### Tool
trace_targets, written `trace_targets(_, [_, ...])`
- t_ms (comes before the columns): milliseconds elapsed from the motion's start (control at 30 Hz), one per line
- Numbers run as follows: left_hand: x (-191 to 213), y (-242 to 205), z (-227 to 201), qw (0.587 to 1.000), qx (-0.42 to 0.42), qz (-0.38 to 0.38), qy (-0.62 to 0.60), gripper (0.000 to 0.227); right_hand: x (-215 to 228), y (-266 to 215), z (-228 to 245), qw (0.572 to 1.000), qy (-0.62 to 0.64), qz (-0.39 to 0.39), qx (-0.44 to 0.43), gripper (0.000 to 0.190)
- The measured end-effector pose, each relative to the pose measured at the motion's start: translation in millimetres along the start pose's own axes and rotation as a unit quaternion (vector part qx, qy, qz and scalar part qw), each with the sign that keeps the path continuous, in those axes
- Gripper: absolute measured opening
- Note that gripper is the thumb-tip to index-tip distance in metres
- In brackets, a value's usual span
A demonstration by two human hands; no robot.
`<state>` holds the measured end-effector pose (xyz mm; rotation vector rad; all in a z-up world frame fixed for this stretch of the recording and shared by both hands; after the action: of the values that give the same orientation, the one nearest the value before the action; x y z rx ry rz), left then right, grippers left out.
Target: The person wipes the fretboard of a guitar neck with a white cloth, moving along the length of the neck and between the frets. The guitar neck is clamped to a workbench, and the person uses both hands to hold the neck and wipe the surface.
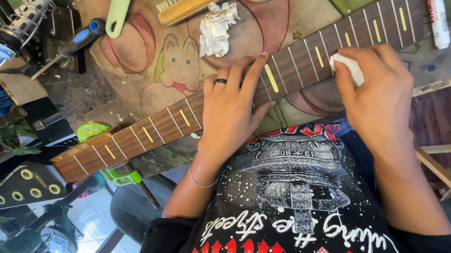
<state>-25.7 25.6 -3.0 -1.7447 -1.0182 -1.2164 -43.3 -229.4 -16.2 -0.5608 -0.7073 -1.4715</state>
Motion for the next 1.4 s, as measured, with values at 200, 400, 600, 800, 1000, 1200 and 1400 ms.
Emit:
trace_targets(200, [-7, 0, 2, 1.000, 0.018, 0.010, 0.022, 0.098, 1, 7, 2, 0.997, -0.047, 0.053, -0.029, 0.015])
trace_targets(400, [-5, 3, 1, 0.999, 0.014, 0.021, 0.023, 0.102, -10, 41, 0, 0.999, -0.041, 0.028, 0.020, 0.013])
trace_targets(600, [-8, 1, 2, 0.999, 0.022, 0.020, 0.023, 0.102, -6, 55, -6, 0.993, -0.076, 0.080, 0.038, 0.015])
trace_targets(800, [-9, 1, 2, 1.000, 0.019, 0.015, 0.019, 0.102, -10, 66, -13, 0.991, -0.081, 0.100, 0.033, 0.012])
trace_targets(1000, [-8, 1, 2, 0.999, 0.026, 0.022, 0.024, 0.106, -13, 78, -13, 0.987, -0.094, 0.114, 0.069, 0.020])
trace_targets(1200, [-6, -1, 1, 0.999, 0.027, 0.017, 0.020, 0.105, 4, 33, -3, 0.987, -0.084, 0.134, 0.042, 0.010])
trace_targets(1400, [-6, 0, 1, 0.999, 0.028, 0.008, 0.028, 0.104, 3, 11, 0, 0.994, -0.038, 0.094, 0.046, 0.021])
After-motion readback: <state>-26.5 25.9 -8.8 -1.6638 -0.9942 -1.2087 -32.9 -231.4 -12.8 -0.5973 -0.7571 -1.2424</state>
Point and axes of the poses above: each hand's wrist, its own y-axis towards the middle knuckle, its own x-axis out of the back of the hand, z = x × y, the point moved 2 cm from there along y, towards the middle knuckle, and after that the axes turned 3 degrees about x, right-handed, at the moved point
